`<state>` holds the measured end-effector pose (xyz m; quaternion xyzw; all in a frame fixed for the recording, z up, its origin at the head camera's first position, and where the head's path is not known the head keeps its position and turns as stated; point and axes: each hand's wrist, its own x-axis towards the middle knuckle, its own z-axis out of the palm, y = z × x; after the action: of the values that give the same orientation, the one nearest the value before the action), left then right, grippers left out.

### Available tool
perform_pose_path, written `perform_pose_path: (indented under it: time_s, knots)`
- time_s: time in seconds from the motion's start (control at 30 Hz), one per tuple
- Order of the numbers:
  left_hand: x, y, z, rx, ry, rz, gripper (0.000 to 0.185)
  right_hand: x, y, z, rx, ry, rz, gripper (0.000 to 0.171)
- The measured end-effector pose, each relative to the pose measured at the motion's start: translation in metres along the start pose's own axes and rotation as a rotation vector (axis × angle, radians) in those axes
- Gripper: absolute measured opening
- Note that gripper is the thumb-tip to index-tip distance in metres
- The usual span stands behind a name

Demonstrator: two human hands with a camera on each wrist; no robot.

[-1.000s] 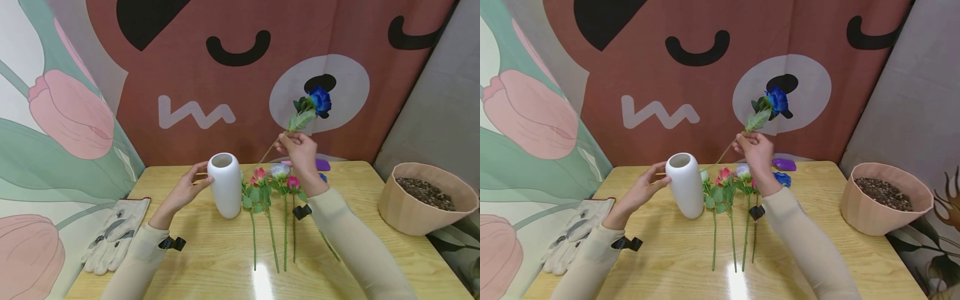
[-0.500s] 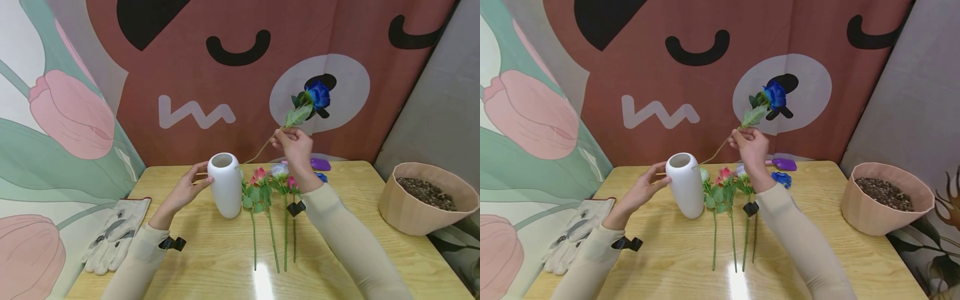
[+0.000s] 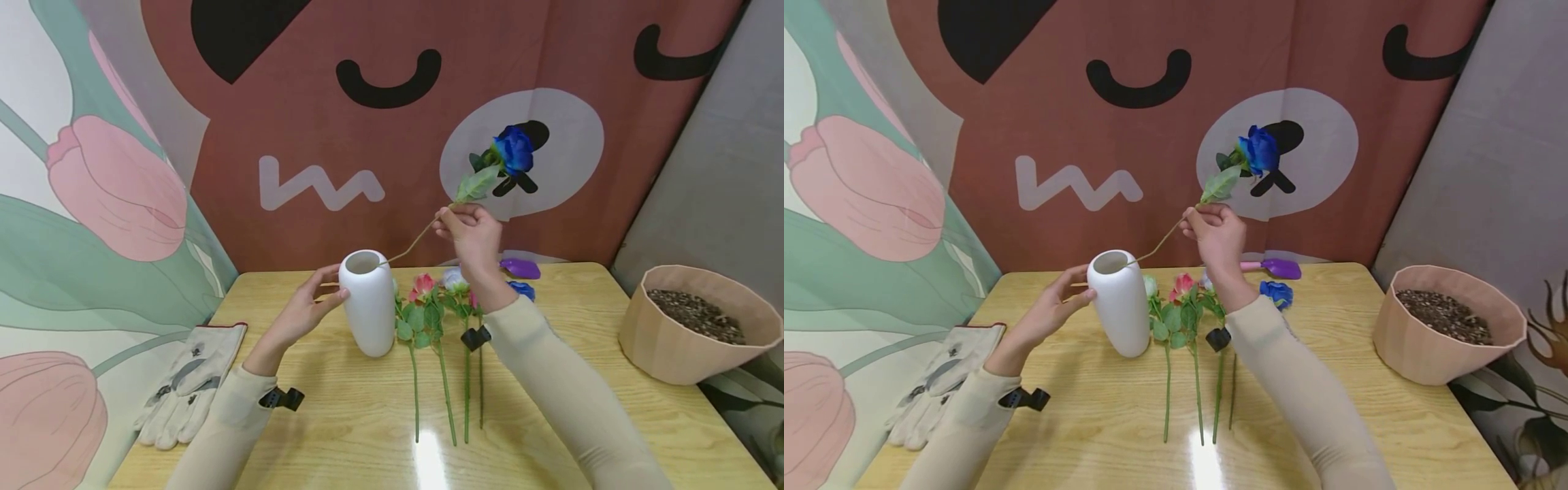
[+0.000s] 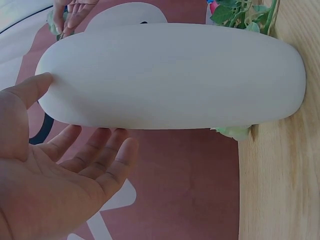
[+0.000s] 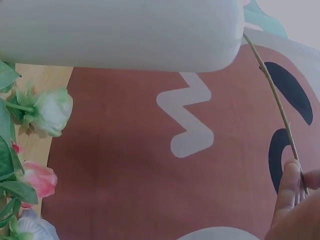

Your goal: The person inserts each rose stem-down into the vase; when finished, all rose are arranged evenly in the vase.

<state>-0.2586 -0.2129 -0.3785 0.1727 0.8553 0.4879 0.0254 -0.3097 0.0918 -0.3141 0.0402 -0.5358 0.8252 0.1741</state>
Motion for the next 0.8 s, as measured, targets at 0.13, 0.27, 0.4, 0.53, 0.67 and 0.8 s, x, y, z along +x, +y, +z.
perform_pose_path:
  time_s: [0.13, 0.27, 0.4, 0.53, 0.67, 0.8]
  knots:
    - [0.0, 0.0, 0.0, -0.003, 0.0, 0.004, 0.057, -0.001, 0.003, 0.004, -0.023, -0.014, -0.02, 0.021]
    - [0.0, 0.0, 0.0, -0.01, -0.001, -0.002, 0.058, -0.003, 0.007, 0.008, -0.061, -0.031, -0.041, 0.024]
    - [0.0, 0.0, 0.0, -0.012, 0.0, -0.005, 0.058, -0.008, 0.009, 0.011, -0.096, -0.056, -0.042, 0.026]
    - [0.0, 0.0, 0.0, -0.012, 0.002, -0.005, 0.058, -0.01, 0.013, 0.015, -0.108, -0.066, -0.036, 0.021]
    - [0.001, 0.0, 0.001, -0.008, 0.004, -0.005, 0.059, -0.012, 0.016, 0.018, -0.128, -0.075, -0.03, 0.02]
    - [0.001, -0.001, 0.001, -0.007, 0.004, -0.006, 0.058, -0.015, 0.018, 0.022, -0.161, -0.096, -0.034, 0.021]
